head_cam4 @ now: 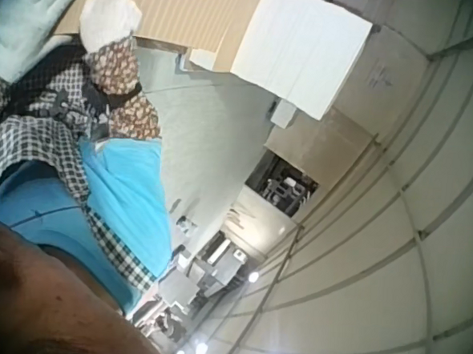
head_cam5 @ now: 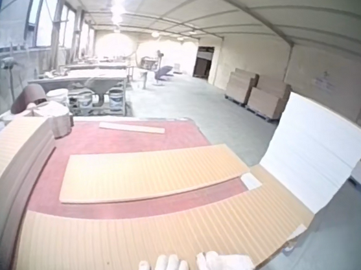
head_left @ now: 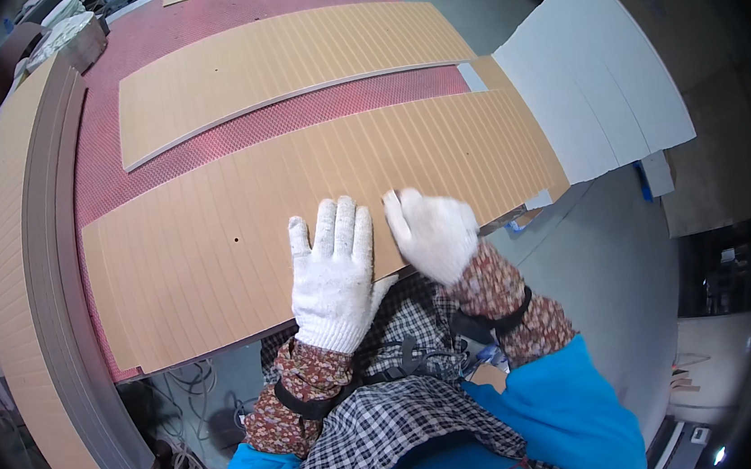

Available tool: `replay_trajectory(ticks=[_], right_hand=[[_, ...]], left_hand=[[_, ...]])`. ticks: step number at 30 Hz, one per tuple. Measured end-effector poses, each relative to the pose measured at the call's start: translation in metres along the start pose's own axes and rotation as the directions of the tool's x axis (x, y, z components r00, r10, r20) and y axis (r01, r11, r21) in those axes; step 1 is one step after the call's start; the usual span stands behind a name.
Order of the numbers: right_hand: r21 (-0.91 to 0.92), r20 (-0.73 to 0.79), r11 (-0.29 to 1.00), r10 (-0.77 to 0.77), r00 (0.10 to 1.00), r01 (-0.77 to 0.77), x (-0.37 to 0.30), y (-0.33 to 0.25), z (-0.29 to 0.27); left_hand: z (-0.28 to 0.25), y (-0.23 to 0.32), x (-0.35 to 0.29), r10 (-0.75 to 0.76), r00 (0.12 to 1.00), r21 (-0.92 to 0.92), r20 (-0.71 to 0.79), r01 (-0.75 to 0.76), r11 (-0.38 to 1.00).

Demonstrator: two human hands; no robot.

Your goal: Cleaning and inspecting the edges and surfaces of wood panels using a small block on a workbench.

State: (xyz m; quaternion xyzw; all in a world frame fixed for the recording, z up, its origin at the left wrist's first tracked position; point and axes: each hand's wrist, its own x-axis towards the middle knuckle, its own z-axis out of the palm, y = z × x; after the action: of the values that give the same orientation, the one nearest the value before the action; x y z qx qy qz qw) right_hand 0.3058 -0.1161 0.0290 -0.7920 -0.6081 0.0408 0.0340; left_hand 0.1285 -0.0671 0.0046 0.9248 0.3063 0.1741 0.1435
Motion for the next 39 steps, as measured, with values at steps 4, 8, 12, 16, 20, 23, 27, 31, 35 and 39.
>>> replay_trajectory(ticks=[4,8,12,16,20,23,27,31,35,39], right_hand=[[0.018,0.033,0.996,0.084,0.996,-0.084,0.067,-0.006,-0.017],[-0.026,0.032,0.999,0.038,0.999,-0.037,0.125,-0.003,-0.020],[-0.158,0.186,0.987,0.031,0.982,-0.002,0.170,-0.003,-0.025],[-0.100,0.162,0.993,0.079,0.984,-0.063,0.170,-0.014,-0.029],[-0.061,0.085,0.997,0.046,0.995,-0.041,0.129,-0.008,-0.022],[0.030,-0.024,0.998,0.051,0.998,-0.050,0.074,-0.004,-0.014],[-0.007,-0.015,0.999,0.049,0.999,-0.049,-0.003,-0.006,-0.006],[-0.046,-0.110,0.998,-0.053,0.993,0.048,-0.072,-0.007,0.003],[0.045,0.055,0.993,0.105,0.993,-0.108,-0.108,-0.011,0.012],[0.111,-0.068,0.991,0.079,0.995,-0.071,-0.127,0.003,0.033]], left_hand=[[-0.003,0.001,0.000,0.016,1.000,0.013,-0.010,-0.016,1.000],[-0.002,0.001,0.000,0.012,1.000,-0.012,-0.018,-0.012,1.000],[-0.002,0.002,0.001,0.017,1.000,-0.010,-0.009,-0.017,1.000],[-0.004,0.000,-0.001,0.009,1.000,-0.005,-0.002,-0.009,1.000],[0.000,0.002,-0.002,0.013,1.000,-0.011,-0.013,-0.013,1.000],[0.000,0.001,0.000,0.025,1.000,-0.005,-0.012,-0.025,1.000],[0.001,-0.001,0.000,0.017,1.000,0.007,-0.016,-0.017,1.000],[0.000,-0.001,-0.001,0.014,1.000,0.012,-0.020,-0.014,1.000],[0.001,-0.003,-0.001,0.038,0.998,0.029,-0.041,-0.037,0.999],[-0.014,-0.002,-0.006,0.037,0.999,0.007,-0.032,-0.036,0.999]])
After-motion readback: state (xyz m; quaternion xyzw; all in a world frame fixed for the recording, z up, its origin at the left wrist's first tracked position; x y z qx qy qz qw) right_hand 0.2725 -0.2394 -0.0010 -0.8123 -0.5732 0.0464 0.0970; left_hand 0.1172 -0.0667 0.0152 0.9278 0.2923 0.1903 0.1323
